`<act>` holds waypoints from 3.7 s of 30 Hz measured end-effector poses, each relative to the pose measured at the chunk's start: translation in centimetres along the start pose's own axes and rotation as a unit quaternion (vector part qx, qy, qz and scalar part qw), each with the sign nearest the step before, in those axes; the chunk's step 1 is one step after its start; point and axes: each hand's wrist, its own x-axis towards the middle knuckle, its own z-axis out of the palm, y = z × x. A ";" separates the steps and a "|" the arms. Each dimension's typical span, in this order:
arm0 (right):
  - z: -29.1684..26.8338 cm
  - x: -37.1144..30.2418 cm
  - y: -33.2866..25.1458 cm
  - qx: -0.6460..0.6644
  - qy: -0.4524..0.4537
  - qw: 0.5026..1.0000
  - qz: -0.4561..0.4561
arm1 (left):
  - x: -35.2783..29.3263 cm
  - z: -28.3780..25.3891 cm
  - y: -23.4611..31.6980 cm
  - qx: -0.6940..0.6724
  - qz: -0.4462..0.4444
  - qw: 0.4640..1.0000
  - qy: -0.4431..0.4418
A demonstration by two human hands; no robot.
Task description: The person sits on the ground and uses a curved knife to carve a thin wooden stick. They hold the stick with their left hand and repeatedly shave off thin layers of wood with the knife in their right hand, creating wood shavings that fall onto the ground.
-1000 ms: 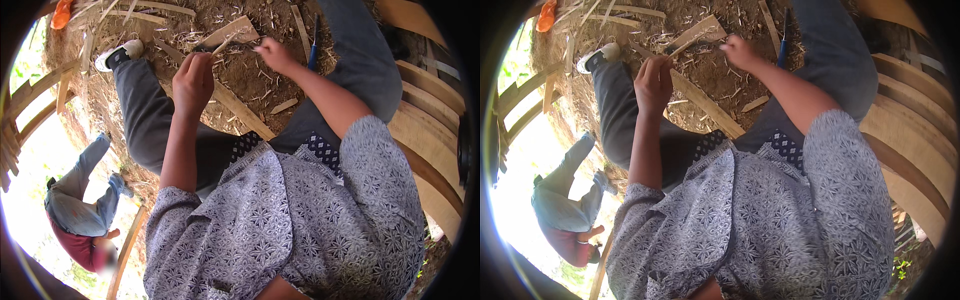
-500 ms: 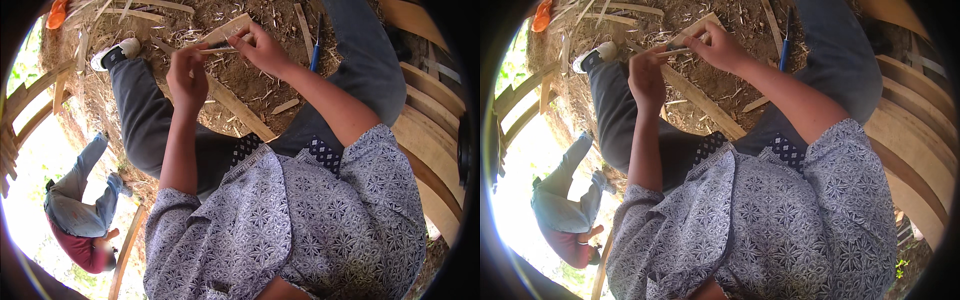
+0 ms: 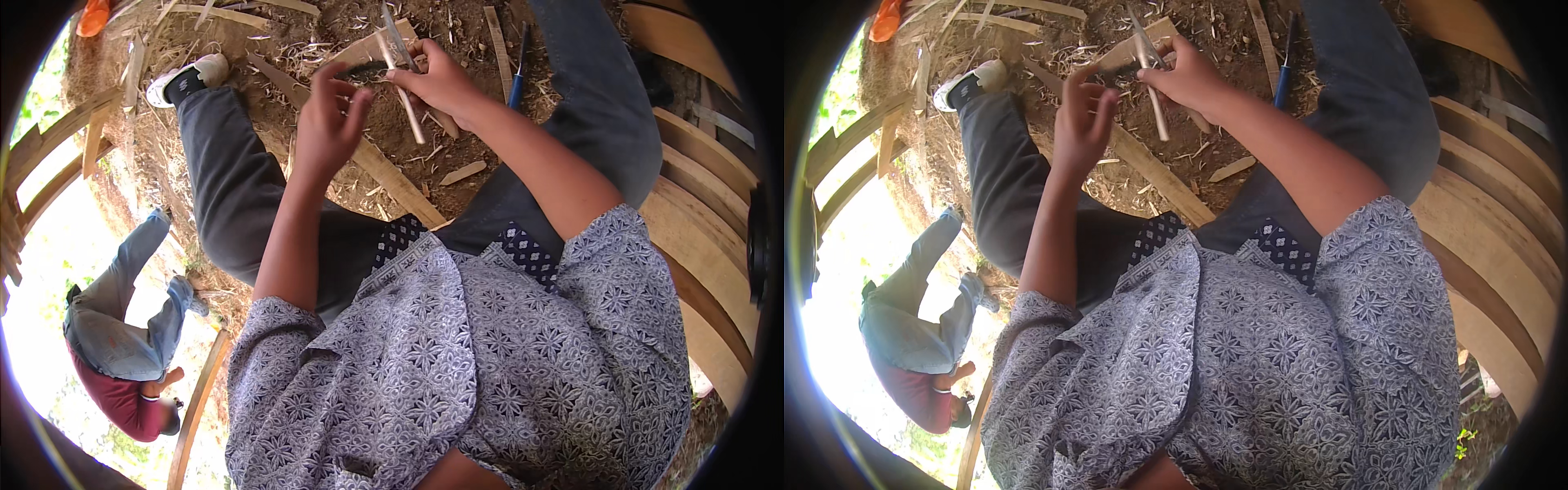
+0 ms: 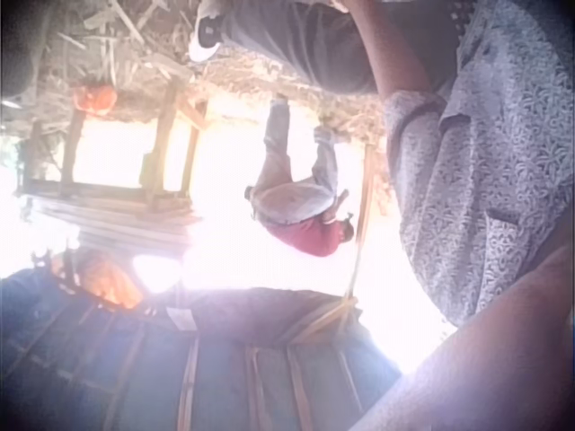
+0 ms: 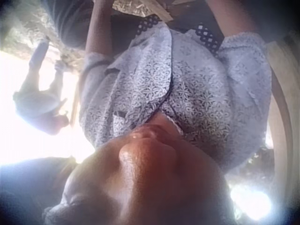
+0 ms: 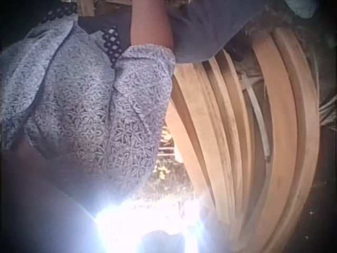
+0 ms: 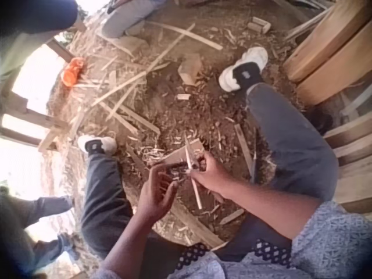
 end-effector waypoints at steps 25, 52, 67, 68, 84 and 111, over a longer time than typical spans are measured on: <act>-2.7 1.0 1.8 -0.271 -0.058 0.949 -0.152 | -0.6 -0.1 2.1 0.111 0.146 0.980 -0.071; -2.4 5.1 5.5 -0.286 0.060 0.949 -0.118 | 0.1 0.9 2.4 0.088 0.171 0.980 -0.047; -1.6 3.1 2.4 -0.294 0.007 0.945 -0.146 | 0.5 0.6 1.7 0.082 0.180 0.980 -0.015; -1.5 3.3 2.1 -0.305 0.009 0.941 -0.144 | 0.4 0.6 1.8 0.085 0.175 0.981 -0.018; -1.9 3.2 2.5 -0.268 0.001 0.950 -0.159 | 0.9 0.4 1.5 0.116 0.194 0.974 -0.008; -1.7 3.9 2.8 -0.276 0.010 0.951 -0.136 | 0.9 0.5 1.9 0.074 0.174 0.981 -0.035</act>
